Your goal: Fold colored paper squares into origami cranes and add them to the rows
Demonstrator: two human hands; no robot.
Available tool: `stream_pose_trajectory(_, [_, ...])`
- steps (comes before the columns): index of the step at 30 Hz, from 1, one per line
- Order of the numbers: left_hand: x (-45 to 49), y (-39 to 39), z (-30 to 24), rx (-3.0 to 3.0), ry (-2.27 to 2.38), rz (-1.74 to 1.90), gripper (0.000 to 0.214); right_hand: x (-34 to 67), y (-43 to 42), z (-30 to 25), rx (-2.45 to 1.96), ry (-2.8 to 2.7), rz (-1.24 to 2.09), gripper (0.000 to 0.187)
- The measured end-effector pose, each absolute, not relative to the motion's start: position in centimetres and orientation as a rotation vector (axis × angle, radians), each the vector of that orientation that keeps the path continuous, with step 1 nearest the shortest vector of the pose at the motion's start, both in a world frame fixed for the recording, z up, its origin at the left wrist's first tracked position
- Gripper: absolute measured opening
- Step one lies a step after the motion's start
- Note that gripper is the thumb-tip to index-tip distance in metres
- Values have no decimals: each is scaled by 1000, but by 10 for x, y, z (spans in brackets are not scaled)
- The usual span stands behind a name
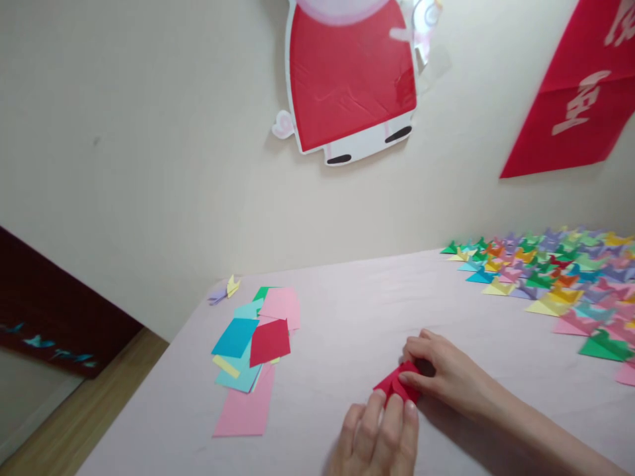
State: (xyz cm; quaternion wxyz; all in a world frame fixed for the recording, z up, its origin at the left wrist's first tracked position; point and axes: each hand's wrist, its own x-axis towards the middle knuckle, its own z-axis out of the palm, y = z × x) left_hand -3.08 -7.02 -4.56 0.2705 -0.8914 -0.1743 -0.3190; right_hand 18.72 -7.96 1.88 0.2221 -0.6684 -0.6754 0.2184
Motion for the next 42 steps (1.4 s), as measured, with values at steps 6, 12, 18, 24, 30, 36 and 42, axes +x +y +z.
stream_pose_trajectory(6, [-19,-65,-54,-2419,-372,-904,22,184,-80,18,-1872,-1894,564,18])
stream_pose_trajectory(12, [-19,-65,-74,-2425,-410,-944,20,182,-81,18,-1904,-1911,530,19])
stream_pose_trajectory(18, [-18,-65,-78,-2448,-410,-940,21,180,-81,17,-1925,-1962,498,16])
stream_pose_trajectory(24, [-21,-66,-84,-2510,-398,-816,24,179,-80,13,-1945,-1954,456,16])
stream_pose_trajectory(30, [-20,-64,-73,-2441,-417,-896,25,177,-81,14,-1961,-1981,432,18])
stream_pose_trajectory(36, [-19,-65,-64,-2459,-437,-905,24,178,-82,11,-1961,-1977,423,20])
stream_pose_trajectory(42, [-23,-66,-62,-2526,-425,-800,25,177,-82,7,-1965,-1974,377,20])
